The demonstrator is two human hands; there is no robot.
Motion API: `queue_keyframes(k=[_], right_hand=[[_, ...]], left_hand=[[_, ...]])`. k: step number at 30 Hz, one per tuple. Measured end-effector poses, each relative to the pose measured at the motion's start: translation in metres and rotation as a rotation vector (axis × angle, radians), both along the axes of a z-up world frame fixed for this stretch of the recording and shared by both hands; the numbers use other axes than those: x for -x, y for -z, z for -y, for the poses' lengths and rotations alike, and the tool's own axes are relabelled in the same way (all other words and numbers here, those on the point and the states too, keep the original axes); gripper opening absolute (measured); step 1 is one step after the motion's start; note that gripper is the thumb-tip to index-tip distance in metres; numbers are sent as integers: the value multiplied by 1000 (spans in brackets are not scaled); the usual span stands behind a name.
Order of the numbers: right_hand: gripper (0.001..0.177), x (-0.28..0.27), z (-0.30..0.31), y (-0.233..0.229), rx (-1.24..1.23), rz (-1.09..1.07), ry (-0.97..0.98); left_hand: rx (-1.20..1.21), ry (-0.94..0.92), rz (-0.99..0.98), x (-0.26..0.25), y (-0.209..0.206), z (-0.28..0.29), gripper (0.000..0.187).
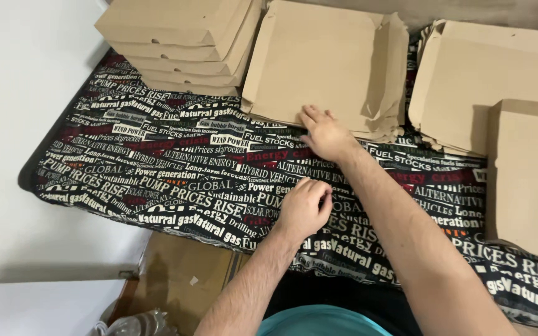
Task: The person folds several cardboard pizza boxes by hand on a table, including folding in the sides and securing the flaps, then places the finished boxes onto a stack.
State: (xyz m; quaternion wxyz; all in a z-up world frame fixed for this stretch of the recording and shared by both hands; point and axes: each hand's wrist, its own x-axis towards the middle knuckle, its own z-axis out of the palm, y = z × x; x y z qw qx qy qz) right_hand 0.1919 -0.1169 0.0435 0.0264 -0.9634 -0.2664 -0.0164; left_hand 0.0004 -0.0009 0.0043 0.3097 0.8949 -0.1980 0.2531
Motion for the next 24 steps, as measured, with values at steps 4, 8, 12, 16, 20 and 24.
queue_keyframes(k=[4, 8, 12, 16, 20, 24], right_hand=[[68, -20, 60, 30, 88, 382, -26], [42, -17, 81, 31, 115, 594, -147], [9, -13, 84, 39, 185, 867, -231], [9, -7, 82, 18, 105, 840, -173], [33, -28, 91, -12, 184, 312, 459], [23, -68, 143, 9, -101, 259, 637]], left_hand=[[-23, -2, 9, -3, 6, 1, 6], [-12, -5, -3, -1, 6, 2, 5], [-5, -8, -2, -1, 5, 3, 4], [70, 6, -40, -2, 10, 5, 4], [116, -10, -52, -5, 13, 3, 6], [78, 0, -63, -7, 22, 5, 5]])
